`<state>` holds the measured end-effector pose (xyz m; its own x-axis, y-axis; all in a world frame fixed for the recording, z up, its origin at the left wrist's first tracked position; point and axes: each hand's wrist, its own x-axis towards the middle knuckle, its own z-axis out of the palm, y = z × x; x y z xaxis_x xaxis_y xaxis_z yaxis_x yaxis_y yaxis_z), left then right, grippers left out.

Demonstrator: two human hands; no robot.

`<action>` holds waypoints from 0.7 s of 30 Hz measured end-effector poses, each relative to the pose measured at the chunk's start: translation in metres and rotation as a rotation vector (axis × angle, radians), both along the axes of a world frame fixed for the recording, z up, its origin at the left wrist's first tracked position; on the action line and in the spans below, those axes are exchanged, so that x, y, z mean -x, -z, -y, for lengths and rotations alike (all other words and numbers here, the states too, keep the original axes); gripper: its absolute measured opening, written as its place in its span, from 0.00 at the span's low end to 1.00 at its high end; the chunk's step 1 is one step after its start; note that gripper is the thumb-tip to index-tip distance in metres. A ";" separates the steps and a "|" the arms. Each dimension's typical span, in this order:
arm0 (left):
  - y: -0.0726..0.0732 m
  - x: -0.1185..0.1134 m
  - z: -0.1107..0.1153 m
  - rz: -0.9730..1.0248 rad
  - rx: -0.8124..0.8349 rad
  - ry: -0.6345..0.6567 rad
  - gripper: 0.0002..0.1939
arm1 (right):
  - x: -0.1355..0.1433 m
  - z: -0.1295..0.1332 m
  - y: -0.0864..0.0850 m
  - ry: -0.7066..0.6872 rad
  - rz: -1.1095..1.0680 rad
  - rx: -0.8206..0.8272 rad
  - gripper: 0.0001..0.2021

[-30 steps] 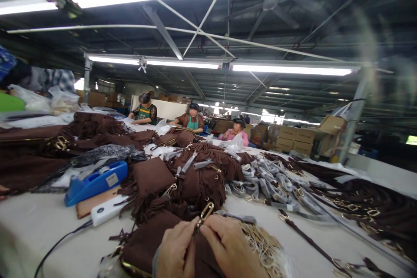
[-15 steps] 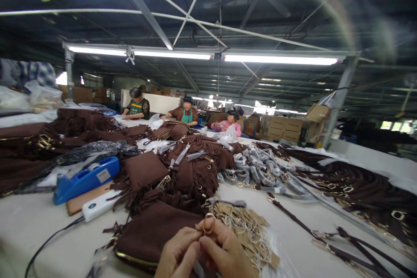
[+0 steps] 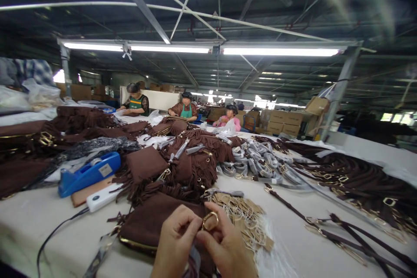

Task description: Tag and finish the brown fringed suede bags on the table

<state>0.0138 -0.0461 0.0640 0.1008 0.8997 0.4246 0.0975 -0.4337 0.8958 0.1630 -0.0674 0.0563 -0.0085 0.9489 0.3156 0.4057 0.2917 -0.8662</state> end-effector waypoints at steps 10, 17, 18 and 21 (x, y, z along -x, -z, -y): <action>-0.057 0.006 0.003 -0.218 -0.403 0.073 0.13 | 0.006 0.002 -0.013 0.021 0.239 -0.601 0.10; -0.047 0.026 -0.004 -0.079 -0.337 0.075 0.14 | 0.001 0.005 -0.035 -0.356 0.082 -0.226 0.11; -0.045 0.028 -0.005 -0.066 -0.331 0.042 0.14 | 0.002 0.005 -0.034 -0.384 0.112 -0.202 0.11; -0.043 0.034 -0.005 -0.068 -0.300 0.066 0.14 | 0.004 0.001 -0.028 -0.382 0.176 -0.215 0.12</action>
